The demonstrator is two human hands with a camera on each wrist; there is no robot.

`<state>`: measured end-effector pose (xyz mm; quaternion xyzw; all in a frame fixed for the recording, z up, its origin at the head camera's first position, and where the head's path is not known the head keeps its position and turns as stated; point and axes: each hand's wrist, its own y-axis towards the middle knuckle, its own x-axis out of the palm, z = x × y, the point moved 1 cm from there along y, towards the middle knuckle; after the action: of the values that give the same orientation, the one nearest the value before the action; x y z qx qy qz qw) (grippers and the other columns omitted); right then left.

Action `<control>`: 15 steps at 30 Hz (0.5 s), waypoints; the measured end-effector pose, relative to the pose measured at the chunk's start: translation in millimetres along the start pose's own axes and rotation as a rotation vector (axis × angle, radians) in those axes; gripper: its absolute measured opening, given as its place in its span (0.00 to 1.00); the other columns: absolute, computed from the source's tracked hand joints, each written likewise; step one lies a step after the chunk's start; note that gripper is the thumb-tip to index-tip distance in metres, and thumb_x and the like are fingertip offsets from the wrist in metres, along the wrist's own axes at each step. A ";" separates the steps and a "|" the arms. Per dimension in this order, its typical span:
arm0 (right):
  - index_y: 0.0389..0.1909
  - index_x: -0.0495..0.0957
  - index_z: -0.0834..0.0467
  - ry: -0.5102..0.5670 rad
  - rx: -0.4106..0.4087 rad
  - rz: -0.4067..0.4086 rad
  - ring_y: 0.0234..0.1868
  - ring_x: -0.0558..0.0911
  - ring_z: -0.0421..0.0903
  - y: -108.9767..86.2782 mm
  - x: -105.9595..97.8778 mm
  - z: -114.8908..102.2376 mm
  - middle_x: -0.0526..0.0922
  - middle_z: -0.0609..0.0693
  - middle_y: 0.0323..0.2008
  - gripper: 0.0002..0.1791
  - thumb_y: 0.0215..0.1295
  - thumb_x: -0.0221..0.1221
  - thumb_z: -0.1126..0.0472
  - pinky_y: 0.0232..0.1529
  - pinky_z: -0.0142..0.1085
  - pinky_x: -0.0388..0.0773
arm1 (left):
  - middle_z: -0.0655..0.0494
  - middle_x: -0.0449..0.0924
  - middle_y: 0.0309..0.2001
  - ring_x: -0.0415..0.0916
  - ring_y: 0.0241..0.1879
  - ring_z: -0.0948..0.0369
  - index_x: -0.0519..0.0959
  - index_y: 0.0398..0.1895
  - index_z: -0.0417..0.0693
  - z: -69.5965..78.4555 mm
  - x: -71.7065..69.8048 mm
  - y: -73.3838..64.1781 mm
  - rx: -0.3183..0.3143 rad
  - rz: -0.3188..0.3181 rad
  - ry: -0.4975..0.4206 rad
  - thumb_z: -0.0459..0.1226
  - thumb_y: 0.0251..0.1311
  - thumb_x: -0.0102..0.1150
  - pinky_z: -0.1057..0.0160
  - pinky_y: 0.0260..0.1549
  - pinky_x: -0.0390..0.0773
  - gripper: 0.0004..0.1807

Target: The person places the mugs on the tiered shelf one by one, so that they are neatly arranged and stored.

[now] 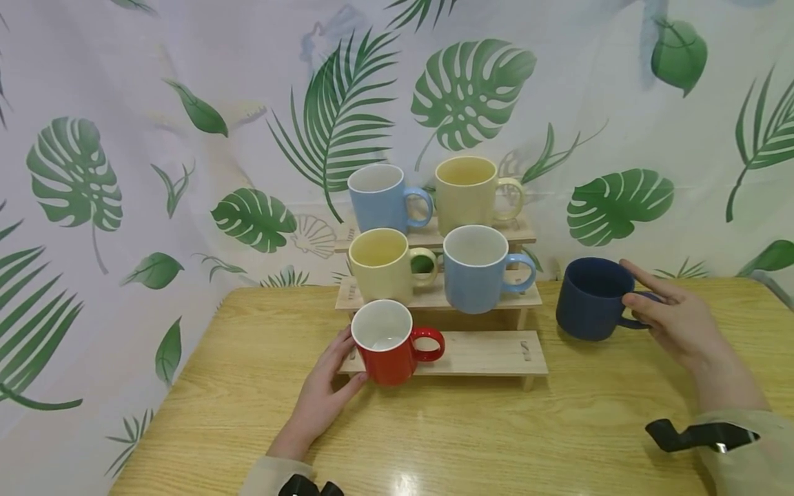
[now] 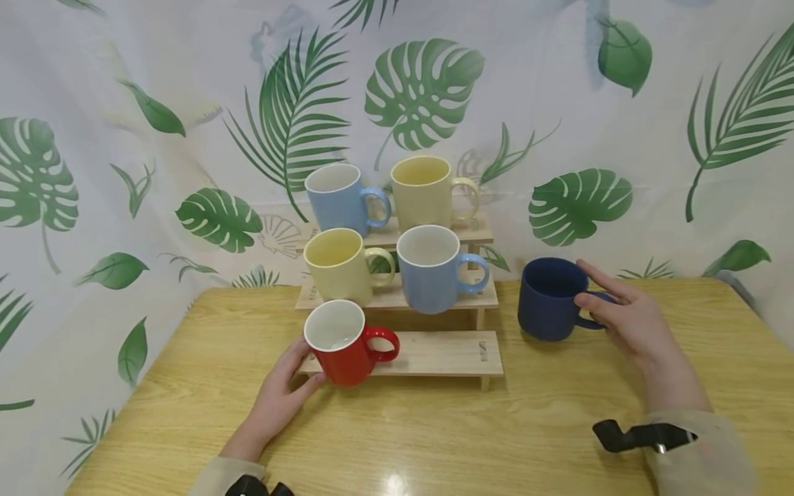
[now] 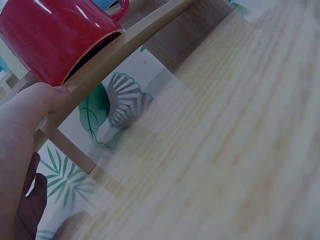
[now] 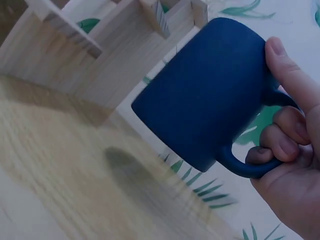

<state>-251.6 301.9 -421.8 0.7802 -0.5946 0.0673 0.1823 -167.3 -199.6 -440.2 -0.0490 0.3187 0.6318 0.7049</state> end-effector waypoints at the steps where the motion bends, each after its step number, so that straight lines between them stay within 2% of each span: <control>1: 0.68 0.66 0.55 0.027 -0.012 -0.047 0.21 0.53 0.47 0.3 2.0 -2.1 0.60 0.45 0.16 0.30 0.68 0.44 0.80 0.19 0.34 0.47 | 0.50 0.57 0.71 0.54 0.70 0.52 0.68 0.66 0.43 -0.4 0.0 0.1 -0.001 -0.002 0.000 0.34 0.60 0.63 0.48 0.63 0.62 0.30; 2: 0.68 0.65 0.57 0.046 -0.030 -0.101 0.21 0.56 0.46 0.4 4.0 -4.2 0.64 0.45 0.18 0.31 0.68 0.42 0.81 0.20 0.34 0.50 | 0.50 0.57 0.71 0.54 0.70 0.52 0.68 0.66 0.43 -0.6 -0.1 0.3 -0.002 -0.003 -0.001 0.34 0.60 0.63 0.48 0.63 0.62 0.30; 4: 0.69 0.63 0.59 0.065 -0.046 -0.193 0.23 0.68 0.42 0.1 7.4 -8.7 0.75 0.45 0.25 0.31 0.68 0.40 0.82 0.21 0.25 0.61 | 0.51 0.57 0.71 0.54 0.70 0.53 0.68 0.66 0.44 -1.0 -0.1 0.5 -0.003 -0.007 0.000 0.34 0.60 0.63 0.48 0.63 0.62 0.30; 6: 0.70 0.60 0.61 0.066 -0.052 -0.263 0.36 0.80 0.39 -0.7 10.3 -13.0 0.81 0.47 0.44 0.31 0.68 0.39 0.83 0.33 0.22 0.73 | 0.51 0.57 0.71 0.54 0.70 0.52 0.68 0.66 0.44 -1.2 -0.2 0.7 -0.002 -0.008 0.002 0.34 0.60 0.63 0.48 0.63 0.62 0.30; 7: 0.70 0.60 0.62 0.053 -0.053 -0.286 0.45 0.81 0.39 -1.2 11.6 -15.0 0.79 0.47 0.53 0.31 0.68 0.40 0.82 0.40 0.24 0.77 | 0.50 0.57 0.71 0.54 0.70 0.52 0.68 0.66 0.44 -1.1 -0.2 0.8 -0.001 -0.007 0.004 0.34 0.60 0.63 0.47 0.63 0.61 0.30; 9: 0.70 0.58 0.64 0.013 -0.057 -0.327 0.59 0.74 0.40 -1.9 14.1 -18.5 0.71 0.45 0.63 0.31 0.67 0.40 0.83 0.49 0.31 0.78 | 0.50 0.57 0.71 0.54 0.70 0.52 0.68 0.66 0.44 -1.1 -0.3 1.0 0.003 -0.005 0.007 0.34 0.60 0.63 0.47 0.63 0.61 0.30; 10: 0.70 0.57 0.65 -0.004 -0.058 -0.343 0.61 0.72 0.38 -2.1 15.8 -20.0 0.67 0.43 0.67 0.31 0.67 0.41 0.83 0.49 0.32 0.78 | 0.50 0.57 0.71 0.54 0.70 0.51 0.68 0.66 0.43 -1.1 -0.4 1.0 0.004 -0.004 0.008 0.34 0.60 0.63 0.47 0.63 0.62 0.30; 12: 0.69 0.57 0.67 -0.017 -0.062 -0.379 0.63 0.69 0.38 -1.6 20.2 -22.0 0.66 0.44 0.68 0.30 0.66 0.42 0.83 0.49 0.34 0.78 | 0.49 0.58 0.71 0.54 0.70 0.51 0.67 0.66 0.43 -1.3 -0.5 1.1 0.008 -0.002 0.010 0.34 0.60 0.63 0.48 0.63 0.62 0.30; 15: 0.69 0.57 0.68 0.003 -0.066 -0.452 0.61 0.73 0.42 0.6 30.6 -23.7 0.67 0.51 0.67 0.30 0.66 0.44 0.82 0.49 0.38 0.79 | 0.49 0.58 0.71 0.54 0.70 0.50 0.67 0.66 0.43 -2.1 -0.6 0.8 0.014 -0.001 0.008 0.33 0.59 0.63 0.48 0.63 0.62 0.30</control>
<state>-240.9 282.8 -389.9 0.8871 -0.4062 0.0064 0.2191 -168.9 -201.0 -441.3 -0.0465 0.3260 0.6290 0.7042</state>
